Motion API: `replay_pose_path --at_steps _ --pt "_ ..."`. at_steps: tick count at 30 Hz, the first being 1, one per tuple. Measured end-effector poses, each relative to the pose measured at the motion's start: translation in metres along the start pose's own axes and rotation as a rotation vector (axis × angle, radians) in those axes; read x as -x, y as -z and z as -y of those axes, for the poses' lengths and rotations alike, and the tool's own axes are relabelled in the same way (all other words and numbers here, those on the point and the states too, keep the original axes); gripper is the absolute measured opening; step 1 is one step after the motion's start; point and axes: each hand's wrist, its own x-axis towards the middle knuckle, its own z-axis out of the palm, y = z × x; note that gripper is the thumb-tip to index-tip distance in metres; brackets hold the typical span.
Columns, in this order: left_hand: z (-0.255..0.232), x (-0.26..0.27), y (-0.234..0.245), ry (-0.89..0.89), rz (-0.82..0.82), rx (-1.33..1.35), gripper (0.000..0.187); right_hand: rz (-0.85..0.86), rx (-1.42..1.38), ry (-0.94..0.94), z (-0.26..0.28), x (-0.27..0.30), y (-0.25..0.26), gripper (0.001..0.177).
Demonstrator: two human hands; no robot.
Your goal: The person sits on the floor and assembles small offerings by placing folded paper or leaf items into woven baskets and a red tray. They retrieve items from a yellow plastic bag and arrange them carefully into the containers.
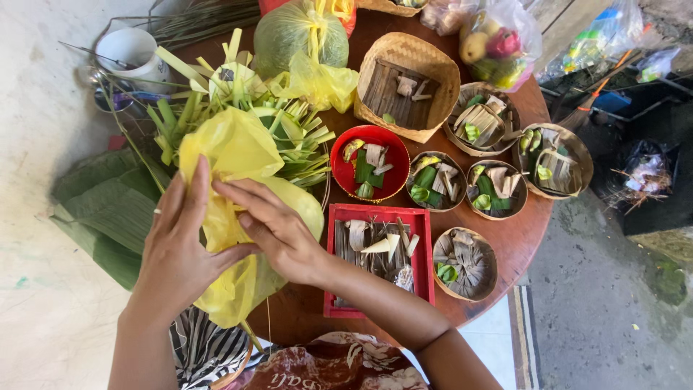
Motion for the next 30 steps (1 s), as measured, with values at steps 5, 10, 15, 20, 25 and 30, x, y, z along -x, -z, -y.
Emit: replay_pose_path --at_steps 5,10,15,20,25,30 --pt "-0.002 -0.004 0.006 0.108 -0.029 0.088 0.103 0.087 0.044 0.102 0.022 0.01 0.001 0.051" --pt "0.001 -0.033 0.041 -0.047 -0.319 0.231 0.075 0.086 0.082 0.27 0.014 0.024 0.018 0.057" --pt "0.031 -0.101 0.068 -0.076 -0.49 0.25 0.063 -0.1 0.083 0.068 -0.014 0.052 0.066 0.038" --pt "0.128 -0.199 0.054 -0.157 -0.581 0.183 0.043 -0.275 -0.063 -0.164 -0.047 0.079 0.111 0.029" --pt "0.229 -0.298 0.014 0.019 -0.65 0.341 0.036 -0.377 -0.064 -0.339 -0.086 0.111 0.146 0.025" --pt "0.269 -0.386 -0.011 0.13 -0.722 0.603 0.031 -0.423 0.081 -0.424 -0.11 0.121 0.176 0.024"
